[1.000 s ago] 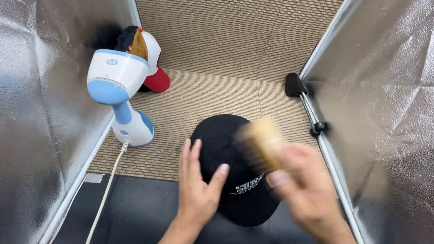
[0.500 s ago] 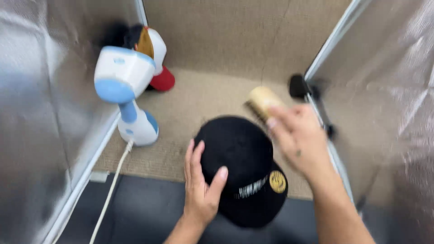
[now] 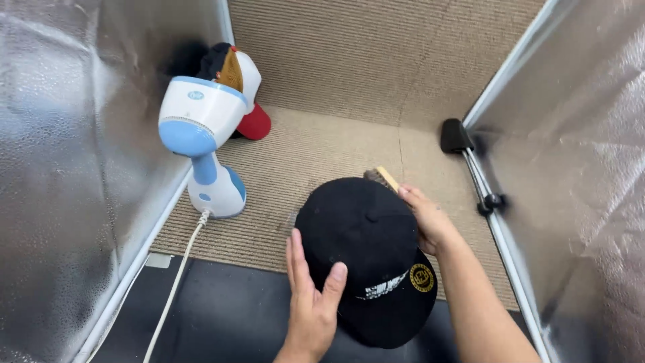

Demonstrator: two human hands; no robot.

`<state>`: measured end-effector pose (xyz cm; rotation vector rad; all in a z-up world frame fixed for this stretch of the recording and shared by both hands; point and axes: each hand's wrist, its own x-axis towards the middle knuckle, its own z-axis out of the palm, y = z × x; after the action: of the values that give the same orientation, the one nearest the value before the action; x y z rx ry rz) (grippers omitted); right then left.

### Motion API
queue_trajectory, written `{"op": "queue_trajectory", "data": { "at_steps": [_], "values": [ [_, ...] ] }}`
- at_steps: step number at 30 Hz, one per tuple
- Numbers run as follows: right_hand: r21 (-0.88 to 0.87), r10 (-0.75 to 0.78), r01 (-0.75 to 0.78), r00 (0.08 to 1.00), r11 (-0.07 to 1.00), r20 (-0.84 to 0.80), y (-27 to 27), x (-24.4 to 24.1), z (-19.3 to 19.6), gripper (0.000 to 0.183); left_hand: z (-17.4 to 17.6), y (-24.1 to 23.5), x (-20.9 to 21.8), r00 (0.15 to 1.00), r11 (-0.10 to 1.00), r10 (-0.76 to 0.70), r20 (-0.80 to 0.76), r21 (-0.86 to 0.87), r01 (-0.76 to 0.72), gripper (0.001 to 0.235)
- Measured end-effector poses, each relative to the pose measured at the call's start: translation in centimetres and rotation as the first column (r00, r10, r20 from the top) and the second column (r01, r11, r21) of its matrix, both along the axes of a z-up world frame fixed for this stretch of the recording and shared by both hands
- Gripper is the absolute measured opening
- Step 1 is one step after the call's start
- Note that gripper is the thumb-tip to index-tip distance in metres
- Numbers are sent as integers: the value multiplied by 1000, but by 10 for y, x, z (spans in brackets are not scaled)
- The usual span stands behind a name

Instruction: The person cleans a black baseball cap by first brushing it with a wooden-handled brush. They then use a handheld garment steamer to steam the cap's surface. Finally, they brush the cap again to finish the cleaning process.

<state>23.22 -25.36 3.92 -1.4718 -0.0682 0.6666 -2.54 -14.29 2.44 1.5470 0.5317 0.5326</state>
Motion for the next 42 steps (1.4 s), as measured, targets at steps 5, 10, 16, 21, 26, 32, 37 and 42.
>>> {"op": "queue_trajectory", "data": {
  "at_steps": [5, 10, 16, 21, 26, 32, 37, 42],
  "values": [
    [62, -199, 196, 979, 979, 48, -20, -66, 17, 27, 11, 40, 20, 993, 987, 14, 119, 155, -33, 83],
    [86, -311, 303, 946, 949, 91, -32, -105, 19, 43, 16, 71, 53, 996, 997, -24, 89, 72, 18, 72],
    [72, -264, 269, 797, 961, 544, -48, -101, 35, 51, 30, 50, 28, 965, 925, 129, 227, 324, -200, 73],
    [-601, 557, 153, 251, 785, 792, -28, -129, 94, 46, 3, 32, 35, 956, 785, 60, 289, 578, -224, 62],
    [-704, 599, 334, 372, 626, 709, -4, -78, 93, 50, 4, 27, 32, 944, 808, 48, 325, 543, -228, 58],
    [-681, 604, 69, 402, 729, 688, 17, -60, 97, 48, 0, 29, 35, 938, 793, 35, 344, 562, -236, 57],
    [-757, 500, -130, 819, 640, 282, -9, -16, 30, 49, 1, 32, 32, 952, 830, 33, 304, 523, -196, 59],
    [-185, 55, 359, 344, 915, 937, -39, -120, 40, 52, 5, 32, 36, 946, 826, 12, 323, 530, -191, 60]
  ]
}}
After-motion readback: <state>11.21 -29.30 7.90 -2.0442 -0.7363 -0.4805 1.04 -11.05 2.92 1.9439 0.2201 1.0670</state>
